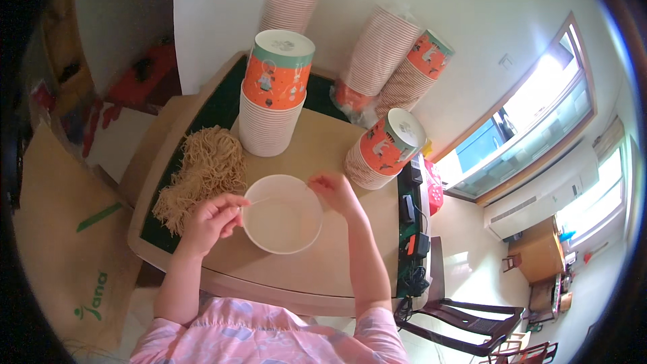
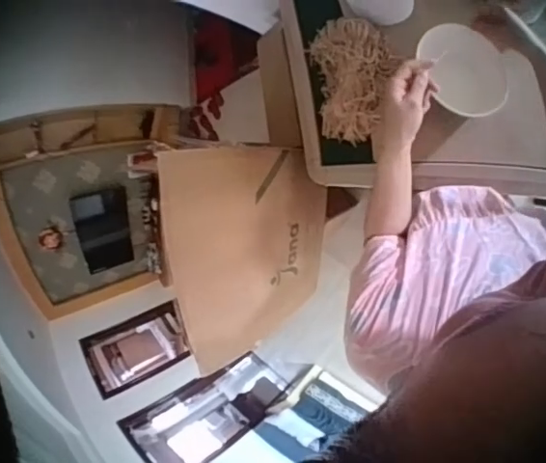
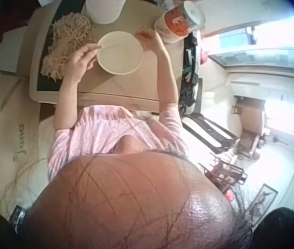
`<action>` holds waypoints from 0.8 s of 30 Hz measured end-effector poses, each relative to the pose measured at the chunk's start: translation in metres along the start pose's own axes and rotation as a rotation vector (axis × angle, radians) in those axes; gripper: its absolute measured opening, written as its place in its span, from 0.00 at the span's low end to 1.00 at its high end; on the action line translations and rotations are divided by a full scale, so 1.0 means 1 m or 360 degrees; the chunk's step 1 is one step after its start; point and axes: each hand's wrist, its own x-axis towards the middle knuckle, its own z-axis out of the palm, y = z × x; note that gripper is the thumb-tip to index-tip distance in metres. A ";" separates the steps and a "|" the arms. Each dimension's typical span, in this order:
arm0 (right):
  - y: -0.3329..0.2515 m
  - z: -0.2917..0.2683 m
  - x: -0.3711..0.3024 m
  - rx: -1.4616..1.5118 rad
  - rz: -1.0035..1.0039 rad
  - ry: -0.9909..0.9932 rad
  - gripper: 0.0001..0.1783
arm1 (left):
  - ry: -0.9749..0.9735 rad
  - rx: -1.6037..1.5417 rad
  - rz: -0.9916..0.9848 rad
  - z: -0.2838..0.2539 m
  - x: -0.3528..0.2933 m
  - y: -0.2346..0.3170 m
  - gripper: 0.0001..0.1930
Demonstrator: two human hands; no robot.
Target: Attaching rubber bands to paper cups for assembly and packaging.
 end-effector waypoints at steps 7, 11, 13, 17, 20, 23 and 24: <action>-0.035 0.016 0.014 -0.0299 -0.0376 0.0046 0.05 | -0.0050 -0.0452 -0.0044 0.014 0.002 -0.024 0.11; -0.066 0.049 -0.083 0.0237 -0.0429 0.0057 0.16 | -0.0048 -0.0673 0.0124 0.019 -0.004 -0.031 0.11; -0.074 0.072 -0.127 0.0408 -0.0121 -0.0198 0.24 | -0.0115 -0.0639 0.0199 0.027 -0.005 -0.035 0.12; -0.057 0.130 -0.152 0.0772 0.0199 -0.0258 0.25 | -0.0238 -0.0543 0.0241 0.042 -0.012 -0.038 0.13; -0.016 0.140 -0.145 0.0694 0.0106 -0.0147 0.19 | -0.0229 -0.0405 0.0199 0.047 -0.017 -0.032 0.12; -0.005 0.129 -0.132 0.0565 -0.0139 0.0147 0.10 | -0.0031 0.0408 0.0568 0.039 -0.009 -0.031 0.13; 0.007 0.123 -0.129 0.0679 -0.0082 0.0127 0.10 | 0.0134 0.1142 0.0959 0.036 -0.003 -0.033 0.15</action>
